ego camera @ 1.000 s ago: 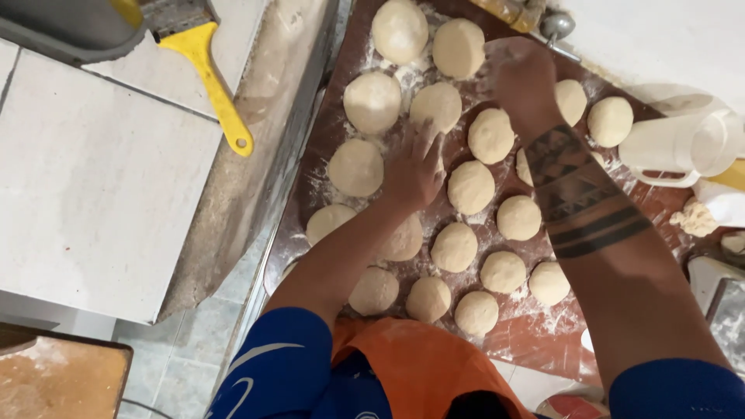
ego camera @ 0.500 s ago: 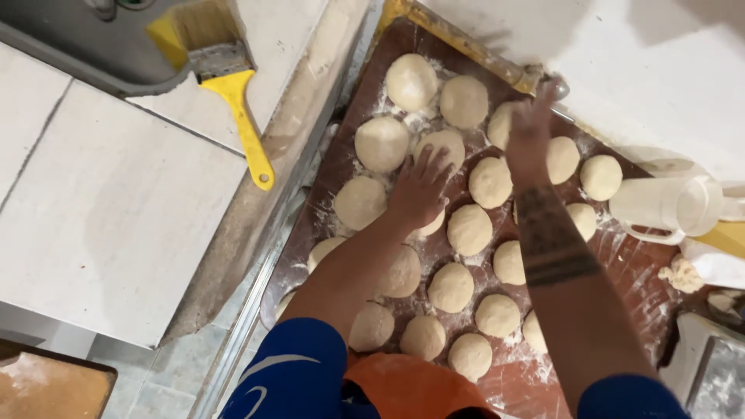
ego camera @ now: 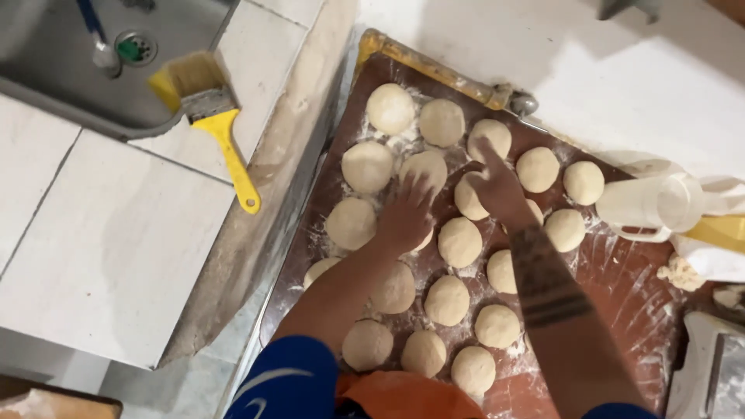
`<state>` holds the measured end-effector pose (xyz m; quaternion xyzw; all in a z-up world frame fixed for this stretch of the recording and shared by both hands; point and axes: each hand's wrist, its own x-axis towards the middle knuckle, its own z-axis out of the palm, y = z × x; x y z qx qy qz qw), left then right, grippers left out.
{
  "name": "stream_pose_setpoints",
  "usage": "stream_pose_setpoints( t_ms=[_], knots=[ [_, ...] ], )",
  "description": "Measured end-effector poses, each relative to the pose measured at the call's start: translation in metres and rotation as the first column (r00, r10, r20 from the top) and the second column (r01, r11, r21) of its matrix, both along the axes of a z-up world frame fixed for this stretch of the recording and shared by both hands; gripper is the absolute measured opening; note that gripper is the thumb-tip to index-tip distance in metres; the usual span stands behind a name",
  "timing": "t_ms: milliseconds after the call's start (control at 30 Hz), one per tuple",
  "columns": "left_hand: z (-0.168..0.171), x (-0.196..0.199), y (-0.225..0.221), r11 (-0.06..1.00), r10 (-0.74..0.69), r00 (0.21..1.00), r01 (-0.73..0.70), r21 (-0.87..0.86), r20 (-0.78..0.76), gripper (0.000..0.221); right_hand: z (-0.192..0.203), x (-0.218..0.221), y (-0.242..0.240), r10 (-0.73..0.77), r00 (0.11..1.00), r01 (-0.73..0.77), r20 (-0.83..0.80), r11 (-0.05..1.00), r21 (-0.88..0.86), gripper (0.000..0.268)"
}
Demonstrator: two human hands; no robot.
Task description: Weighing and shaping dough balls on a floured workbench in a bakery.
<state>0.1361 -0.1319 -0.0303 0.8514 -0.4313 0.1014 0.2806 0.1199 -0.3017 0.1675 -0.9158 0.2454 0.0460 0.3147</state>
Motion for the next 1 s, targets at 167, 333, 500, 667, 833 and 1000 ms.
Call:
stream_pose_setpoints(
  t_ms=[167, 333, 500, 667, 833, 1000],
  knots=[
    [0.031, -0.025, 0.055, 0.993, -0.095, 0.995, 0.093, 0.075, 0.014, 0.062, -0.066, -0.151, 0.016, -0.028, 0.997, 0.053, 0.071, 0.922, -0.384, 0.029],
    [0.050, -0.050, 0.073, 0.899, -0.317, 0.930, 0.357, 0.253, -0.183, 0.071, -0.127, -0.303, 0.026, -0.444, 0.890, 0.431, -0.105, 0.894, -0.122, 0.042],
    [0.053, -0.064, 0.066, 0.905, -0.164, 0.900, 0.301, 0.302, -0.404, 0.075, -0.158, -0.426, 0.056, -0.499, 0.829, 0.421, -0.254, 0.855, -0.304, 0.046],
    [0.123, -0.141, 0.043, 0.959, -0.280, 0.352, 0.057, -0.278, -0.893, 0.074, 0.008, -0.320, 0.114, -0.534, 0.845, 0.533, -0.016, 0.845, -0.033, 0.059],
    [0.171, -0.161, 0.042, 0.735, -0.671, -0.609, -0.475, -0.484, -0.423, 0.084, 0.033, -0.244, 0.123, 0.134, 0.664, -0.118, 0.736, 0.990, -0.073, 0.074],
    [0.205, -0.164, 0.037, 0.350, -0.111, 0.269, -0.890, 0.291, 0.957, 0.110, -0.064, -0.208, 0.111, -0.386, 0.910, 0.128, 0.148, 0.605, 0.786, 0.077]
  ],
)
